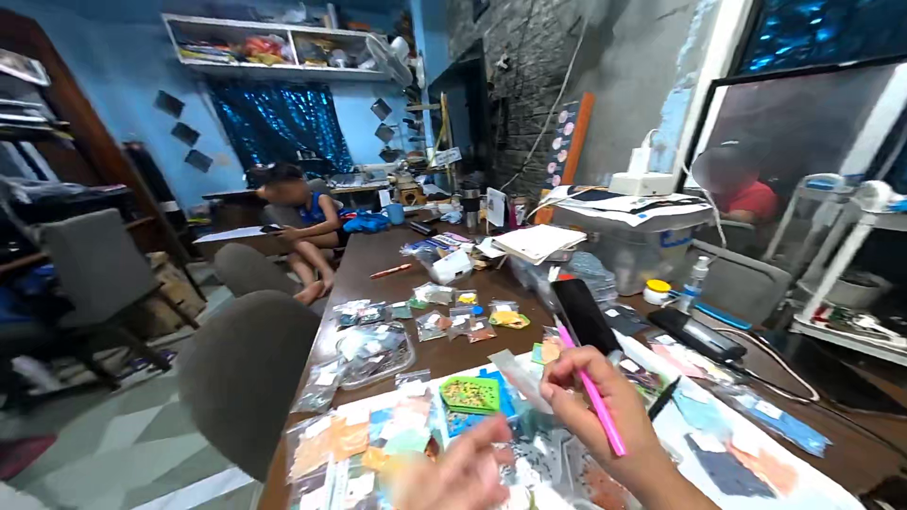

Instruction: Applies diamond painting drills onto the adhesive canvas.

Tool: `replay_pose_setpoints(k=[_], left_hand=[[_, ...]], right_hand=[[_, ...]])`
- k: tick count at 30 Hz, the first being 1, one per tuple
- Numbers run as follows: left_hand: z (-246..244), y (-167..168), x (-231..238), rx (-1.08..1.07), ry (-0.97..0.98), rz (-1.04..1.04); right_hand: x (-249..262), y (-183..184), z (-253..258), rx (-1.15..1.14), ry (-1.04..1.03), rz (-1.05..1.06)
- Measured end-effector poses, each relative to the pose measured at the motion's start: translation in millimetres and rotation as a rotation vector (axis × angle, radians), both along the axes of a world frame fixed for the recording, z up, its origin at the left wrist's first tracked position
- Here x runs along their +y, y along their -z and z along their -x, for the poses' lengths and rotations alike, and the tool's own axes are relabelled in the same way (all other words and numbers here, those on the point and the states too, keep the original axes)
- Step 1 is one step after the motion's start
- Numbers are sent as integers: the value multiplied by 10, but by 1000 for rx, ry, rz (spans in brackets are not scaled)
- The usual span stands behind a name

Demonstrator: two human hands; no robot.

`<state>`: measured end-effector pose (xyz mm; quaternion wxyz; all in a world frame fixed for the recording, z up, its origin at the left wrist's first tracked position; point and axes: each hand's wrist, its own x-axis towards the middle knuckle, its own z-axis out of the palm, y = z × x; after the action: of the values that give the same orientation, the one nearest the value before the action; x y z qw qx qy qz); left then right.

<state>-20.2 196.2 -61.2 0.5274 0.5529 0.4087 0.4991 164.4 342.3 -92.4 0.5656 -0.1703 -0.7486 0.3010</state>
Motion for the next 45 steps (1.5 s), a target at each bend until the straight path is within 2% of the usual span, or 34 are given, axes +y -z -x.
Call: replay_pose_setpoints(k=[1,3,7,10,14,19,27,32,36,38,41,45], left_hand=[[81,6,156,-72,-89,117],[184,66,365,-284,-157,221],[298,275,556,-677,-105,252],[353,380,579,-774,-168,337],[450,508,529,-658,-6,340],[477,618,524,-627,137,352],[448,668,540,-598,113,388],[424,674,545,-457,101,393],[396,707,545,-365,137,363],[366,683,528,-245,111,327],[315,719,479,-59,-3,129],[193,684,440,-136,-277,20]], right_hand=[[-12,-8,124,-25,-35,-35],[-49,-4,339,-83,-115,-100],[-11,82,542,-218,-293,-123],[129,137,508,-168,-284,-102],[299,210,370,-59,-157,54],[329,292,312,-86,-207,207],[238,343,354,-184,-254,229],[180,384,410,-197,-366,243],[138,414,458,-185,-373,203],[132,422,450,-196,-371,178],[97,381,413,-214,-378,184],[90,347,365,-222,-337,153]])
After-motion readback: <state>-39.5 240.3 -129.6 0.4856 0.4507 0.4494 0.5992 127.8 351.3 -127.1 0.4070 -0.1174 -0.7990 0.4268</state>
